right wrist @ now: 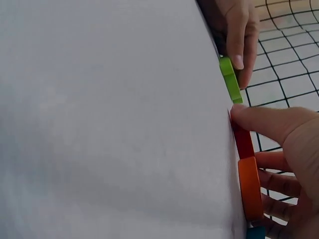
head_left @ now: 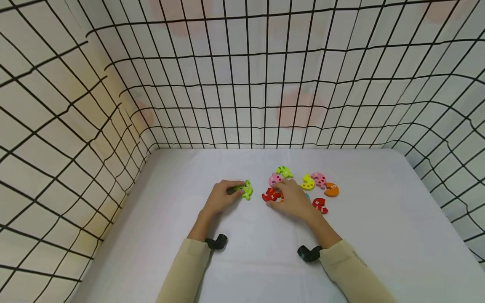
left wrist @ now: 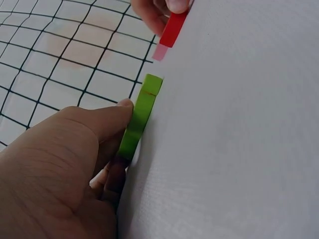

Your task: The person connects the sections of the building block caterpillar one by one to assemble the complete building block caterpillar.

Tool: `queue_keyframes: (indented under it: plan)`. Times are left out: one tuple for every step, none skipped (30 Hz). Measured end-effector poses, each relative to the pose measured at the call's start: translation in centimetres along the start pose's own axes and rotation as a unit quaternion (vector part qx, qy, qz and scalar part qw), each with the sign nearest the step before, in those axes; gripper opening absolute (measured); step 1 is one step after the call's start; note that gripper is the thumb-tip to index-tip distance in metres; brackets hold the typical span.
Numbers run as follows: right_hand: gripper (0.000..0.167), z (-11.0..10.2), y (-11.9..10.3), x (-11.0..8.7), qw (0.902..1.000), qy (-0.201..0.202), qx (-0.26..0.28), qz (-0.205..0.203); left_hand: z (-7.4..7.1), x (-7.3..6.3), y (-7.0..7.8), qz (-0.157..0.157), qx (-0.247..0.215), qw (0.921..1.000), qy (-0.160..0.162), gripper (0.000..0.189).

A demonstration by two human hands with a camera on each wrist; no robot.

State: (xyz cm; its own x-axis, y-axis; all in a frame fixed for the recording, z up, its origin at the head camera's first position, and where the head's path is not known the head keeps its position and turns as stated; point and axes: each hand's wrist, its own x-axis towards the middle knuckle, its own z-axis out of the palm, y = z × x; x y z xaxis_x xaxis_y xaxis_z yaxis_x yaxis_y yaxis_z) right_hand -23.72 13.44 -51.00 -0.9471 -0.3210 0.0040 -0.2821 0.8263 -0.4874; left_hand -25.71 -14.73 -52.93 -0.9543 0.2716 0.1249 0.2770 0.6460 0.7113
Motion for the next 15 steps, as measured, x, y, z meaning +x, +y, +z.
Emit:
queue_keyframes:
  plan:
    - [0.066,0.1,0.0,0.0,1.0,0.004,-0.002,-0.001,0.0,0.0,0.0,0.0,0.0,1.0,0.001,0.029]
    - [0.065,0.1,-0.1,0.1,1.0,0.008,-0.003,-0.003,0.0,0.1,0.1,0.002,0.0,1.0,0.002,0.029]
    - [0.064,0.1,-0.1,0.1,0.9999,0.012,-0.004,-0.004,0.1,0.1,0.1,0.002,-0.001,1.0,0.003,0.029]
    - [0.064,0.1,-0.1,0.1,0.9999,0.014,-0.004,-0.005,0.1,0.1,0.1,0.002,0.0,1.0,0.005,0.029]
    - [0.064,0.1,-0.2,0.0,0.9998,0.018,-0.002,-0.006,0.1,0.2,0.1,0.003,-0.001,1.0,0.007,0.029]
    - [0.063,0.1,-0.3,0.0,0.9997,0.021,0.001,-0.009,0.2,0.2,0.1,0.002,0.0,1.0,0.009,0.028]
    - [0.063,0.1,-0.4,-0.1,0.9996,0.024,0.007,-0.01,0.2,0.1,0.1,0.002,0.0,0.9999,0.012,0.028]
    - [0.063,0.0,-0.6,-0.1,0.9995,0.025,0.015,-0.011,0.2,0.1,0.1,0.002,-0.001,0.9999,0.015,0.028]
    - [0.063,0.0,-0.8,-0.2,0.9993,0.024,0.025,-0.011,0.3,0.1,0.1,0.001,0.0,0.9998,0.018,0.028]
    - [0.062,0.0,-1.0,-0.2,0.999,0.024,0.036,-0.011,0.3,0.1,0.1,0.0,-0.001,0.9998,0.021,0.028]
    - [0.062,0.1,-1.2,-0.3,0.9986,0.023,0.047,-0.012,0.4,0.0,0.1,-0.001,-0.004,0.9997,0.023,0.028]
    - [0.062,0.1,-1.5,-0.3,0.9979,0.022,0.059,-0.013,0.4,0.0,0.1,0.0,-0.006,0.9996,0.026,0.027]
    - [0.062,0.1,-1.8,-0.3,0.9973,0.018,0.07,-0.012,0.4,0.0,0.1,0.0,-0.01,0.9995,0.029,0.027]
    - [0.061,0.2,-2.1,-0.3,0.9967,0.015,0.079,-0.014,0.4,-0.1,0.1,0.0,-0.013,0.9994,0.031,0.027]
    - [0.061,0.3,-2.4,-0.2,0.996,0.011,0.087,-0.016,0.5,-0.1,0.1,0.0,-0.017,0.9994,0.032,0.026]
